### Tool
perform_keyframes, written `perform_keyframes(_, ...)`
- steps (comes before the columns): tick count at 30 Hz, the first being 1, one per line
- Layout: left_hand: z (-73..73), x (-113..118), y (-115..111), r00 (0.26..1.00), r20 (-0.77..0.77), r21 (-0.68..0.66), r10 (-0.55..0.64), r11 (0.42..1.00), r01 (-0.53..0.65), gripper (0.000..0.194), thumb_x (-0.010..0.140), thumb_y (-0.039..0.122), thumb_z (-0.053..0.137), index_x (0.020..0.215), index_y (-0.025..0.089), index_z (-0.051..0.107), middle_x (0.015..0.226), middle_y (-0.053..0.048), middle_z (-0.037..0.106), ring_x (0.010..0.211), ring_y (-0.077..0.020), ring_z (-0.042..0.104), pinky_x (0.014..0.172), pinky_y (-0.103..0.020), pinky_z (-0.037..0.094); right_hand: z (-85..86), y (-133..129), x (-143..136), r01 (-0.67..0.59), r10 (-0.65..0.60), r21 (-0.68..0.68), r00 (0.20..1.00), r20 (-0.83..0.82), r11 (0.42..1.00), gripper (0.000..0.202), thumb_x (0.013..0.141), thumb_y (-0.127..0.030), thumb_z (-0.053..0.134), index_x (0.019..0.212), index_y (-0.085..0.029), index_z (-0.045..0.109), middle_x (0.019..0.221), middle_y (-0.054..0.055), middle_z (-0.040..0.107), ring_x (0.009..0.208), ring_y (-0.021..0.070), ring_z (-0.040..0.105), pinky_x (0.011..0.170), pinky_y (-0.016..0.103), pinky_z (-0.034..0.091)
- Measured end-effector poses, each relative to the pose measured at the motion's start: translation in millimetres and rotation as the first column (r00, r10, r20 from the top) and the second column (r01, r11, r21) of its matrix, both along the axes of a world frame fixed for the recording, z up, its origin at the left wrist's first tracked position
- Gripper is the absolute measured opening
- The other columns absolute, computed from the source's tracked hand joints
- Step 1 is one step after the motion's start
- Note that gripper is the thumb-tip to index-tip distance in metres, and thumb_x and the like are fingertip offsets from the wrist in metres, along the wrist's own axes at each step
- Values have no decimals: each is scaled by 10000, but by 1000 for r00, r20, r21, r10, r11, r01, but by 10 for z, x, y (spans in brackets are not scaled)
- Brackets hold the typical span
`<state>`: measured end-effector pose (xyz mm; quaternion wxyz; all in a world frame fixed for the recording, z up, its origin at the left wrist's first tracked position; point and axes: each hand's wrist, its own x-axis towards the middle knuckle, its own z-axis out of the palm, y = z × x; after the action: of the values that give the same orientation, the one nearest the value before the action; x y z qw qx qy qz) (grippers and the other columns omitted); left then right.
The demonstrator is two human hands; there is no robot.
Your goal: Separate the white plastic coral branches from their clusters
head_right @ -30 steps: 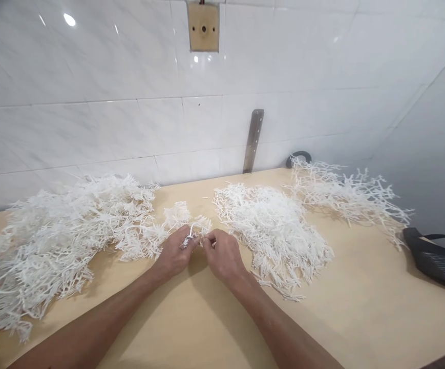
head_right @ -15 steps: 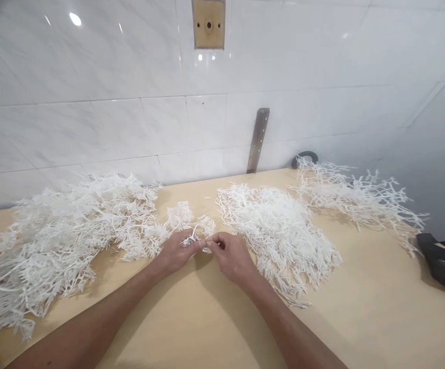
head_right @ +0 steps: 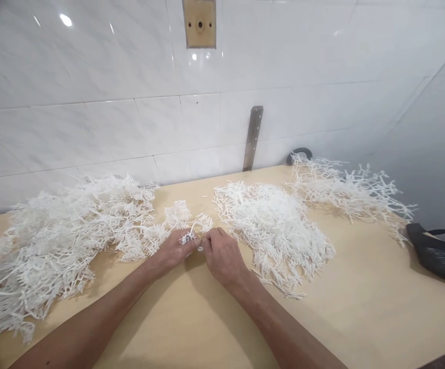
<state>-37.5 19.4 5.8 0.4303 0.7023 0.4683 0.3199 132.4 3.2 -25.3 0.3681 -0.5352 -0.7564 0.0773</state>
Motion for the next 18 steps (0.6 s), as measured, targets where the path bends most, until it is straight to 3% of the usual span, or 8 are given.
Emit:
perform_keyframes(4, 33, -4, -24, 999, 40, -64, 7, 998, -5, 442, 827, 587, 586, 806, 154, 672, 735, -29, 638, 702, -176, 560, 615, -261, 431, 75, 23, 111, -112, 78, -182, 980, -184, 977, 196, 936, -251, 475, 860, -183, 642, 716, 19, 647, 601, 156, 612, 592, 274, 462)
perform_keyframes(8, 79, 14, -44, 1000, 8, -29, -9, 1000, 9, 461, 831, 607, 575, 799, 159, 676, 724, -27, 625, 687, -168, 542, 594, -252, 418, 140, 38, 244, -331, 167, -368, 896, -412, 869, 266, 931, -307, 484, 1054, -180, 683, 540, -66, 557, 388, 115, 561, 470, 233, 459)
perform_keyframes(10, 95, 20, -49, 1000, -3, -18, -27, 999, 27, 454, 837, 607, 568, 785, 167, 668, 700, -21, 611, 661, -160, 527, 576, -248, 414, 163, 32, 269, -358, 184, -377, 887, -424, 854, 255, 921, -296, 494, 1004, -182, 707, 512, -69, 551, 393, 114, 579, 468, 218, 462)
perform_keyframes(13, 107, 19, -49, 999, -32, -35, -11, 999, 10, 435, 832, 600, 577, 763, 179, 664, 669, -13, 594, 618, -150, 502, 534, -240, 393, 191, 16, 261, -319, 179, -351, 909, -376, 880, 245, 907, -251, 483, 886, -186, 718, 524, -58, 571, 397, 105, 586, 455, 202, 450)
perform_keyframes(18, 99, 6, -42, 999, -37, -56, 13, 998, -15, 448, 795, 615, 602, 778, 179, 703, 637, -8, 595, 593, -151, 498, 513, -242, 371, 196, 4, 233, -302, 226, -207, 919, -324, 931, 252, 893, -198, 481, 936, -183, 729, 776, 12, 695, 416, 76, 576, 469, 208, 470)
